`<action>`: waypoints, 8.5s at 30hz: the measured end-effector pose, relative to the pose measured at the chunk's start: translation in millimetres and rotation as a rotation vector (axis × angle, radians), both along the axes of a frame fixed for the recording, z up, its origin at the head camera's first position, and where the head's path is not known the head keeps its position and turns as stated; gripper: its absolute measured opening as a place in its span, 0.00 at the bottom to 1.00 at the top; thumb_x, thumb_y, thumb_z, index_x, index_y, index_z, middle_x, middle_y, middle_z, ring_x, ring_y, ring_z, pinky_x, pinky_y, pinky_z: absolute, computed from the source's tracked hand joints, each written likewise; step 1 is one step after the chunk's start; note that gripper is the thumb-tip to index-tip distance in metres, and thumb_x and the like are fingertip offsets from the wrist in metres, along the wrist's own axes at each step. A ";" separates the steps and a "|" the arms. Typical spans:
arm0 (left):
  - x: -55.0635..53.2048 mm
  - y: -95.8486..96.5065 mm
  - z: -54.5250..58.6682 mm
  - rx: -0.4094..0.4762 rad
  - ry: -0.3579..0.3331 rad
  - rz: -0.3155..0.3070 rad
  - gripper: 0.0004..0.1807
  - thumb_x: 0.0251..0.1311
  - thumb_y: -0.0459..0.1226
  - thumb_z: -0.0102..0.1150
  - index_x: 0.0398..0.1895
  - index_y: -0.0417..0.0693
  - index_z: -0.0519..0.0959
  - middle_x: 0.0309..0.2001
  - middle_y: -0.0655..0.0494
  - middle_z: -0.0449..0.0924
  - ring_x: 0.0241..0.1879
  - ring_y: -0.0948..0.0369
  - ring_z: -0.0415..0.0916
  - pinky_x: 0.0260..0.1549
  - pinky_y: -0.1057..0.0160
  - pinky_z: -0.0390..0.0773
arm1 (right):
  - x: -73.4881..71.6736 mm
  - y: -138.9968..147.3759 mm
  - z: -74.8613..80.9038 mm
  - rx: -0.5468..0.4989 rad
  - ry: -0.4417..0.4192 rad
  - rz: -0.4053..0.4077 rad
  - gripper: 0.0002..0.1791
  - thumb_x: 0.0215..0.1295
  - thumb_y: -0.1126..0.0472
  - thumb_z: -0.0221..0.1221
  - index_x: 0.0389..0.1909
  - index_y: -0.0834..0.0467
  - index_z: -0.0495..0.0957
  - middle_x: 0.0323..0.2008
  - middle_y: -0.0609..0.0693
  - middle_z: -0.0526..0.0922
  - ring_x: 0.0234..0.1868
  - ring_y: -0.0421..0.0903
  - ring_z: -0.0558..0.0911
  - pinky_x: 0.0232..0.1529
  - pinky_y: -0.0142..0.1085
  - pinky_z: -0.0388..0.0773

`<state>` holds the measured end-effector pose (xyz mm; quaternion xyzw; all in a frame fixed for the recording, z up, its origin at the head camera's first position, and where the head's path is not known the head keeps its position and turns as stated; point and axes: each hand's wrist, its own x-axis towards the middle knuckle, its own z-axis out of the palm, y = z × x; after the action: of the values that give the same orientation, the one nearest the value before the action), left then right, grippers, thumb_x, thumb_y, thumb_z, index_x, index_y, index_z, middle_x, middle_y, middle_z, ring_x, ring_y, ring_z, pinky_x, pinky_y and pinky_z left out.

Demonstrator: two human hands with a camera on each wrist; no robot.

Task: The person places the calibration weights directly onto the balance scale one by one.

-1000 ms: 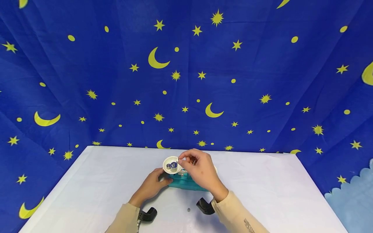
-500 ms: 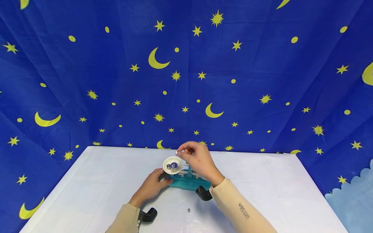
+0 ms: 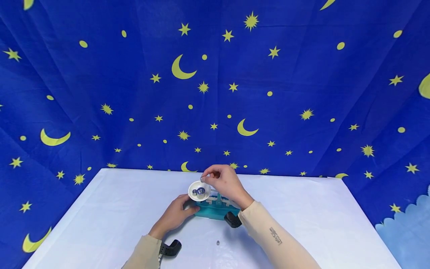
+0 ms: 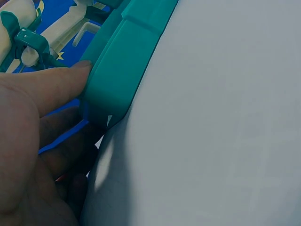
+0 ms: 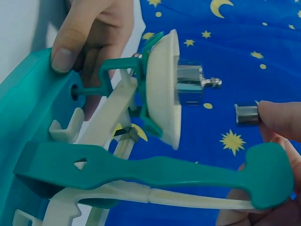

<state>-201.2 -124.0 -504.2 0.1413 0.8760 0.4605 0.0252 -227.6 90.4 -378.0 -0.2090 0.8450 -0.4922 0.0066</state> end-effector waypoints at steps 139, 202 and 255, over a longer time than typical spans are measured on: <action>3.0 -0.6 0.5 0.015 -0.002 0.009 0.27 0.62 0.43 0.67 0.62 0.44 0.78 0.61 0.46 0.78 0.67 0.43 0.67 0.69 0.36 0.62 | 98.2 44.6 -63.4 0.060 -0.005 0.090 0.05 0.63 0.59 0.68 0.37 0.54 0.85 0.25 0.37 0.76 0.26 0.32 0.73 0.25 0.29 0.76; 2.7 -0.8 0.9 0.010 -0.011 0.016 0.28 0.62 0.43 0.67 0.63 0.42 0.77 0.62 0.43 0.77 0.68 0.43 0.67 0.70 0.38 0.62 | 97.6 46.2 -106.3 -0.001 -0.431 0.108 0.07 0.61 0.61 0.69 0.39 0.56 0.84 0.26 0.45 0.77 0.26 0.37 0.75 0.25 0.26 0.72; 1.2 -0.7 0.0 0.006 -0.011 0.009 0.28 0.62 0.44 0.67 0.64 0.42 0.76 0.62 0.45 0.77 0.68 0.44 0.67 0.69 0.38 0.62 | 99.3 44.8 -107.2 0.031 -0.397 0.097 0.04 0.64 0.58 0.67 0.37 0.54 0.85 0.26 0.44 0.79 0.27 0.38 0.76 0.26 0.28 0.74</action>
<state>-200.0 -124.6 -504.2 0.1348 0.8750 0.4642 0.0274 -128.4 135.3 -485.2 -0.1485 0.8234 -0.5099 0.1998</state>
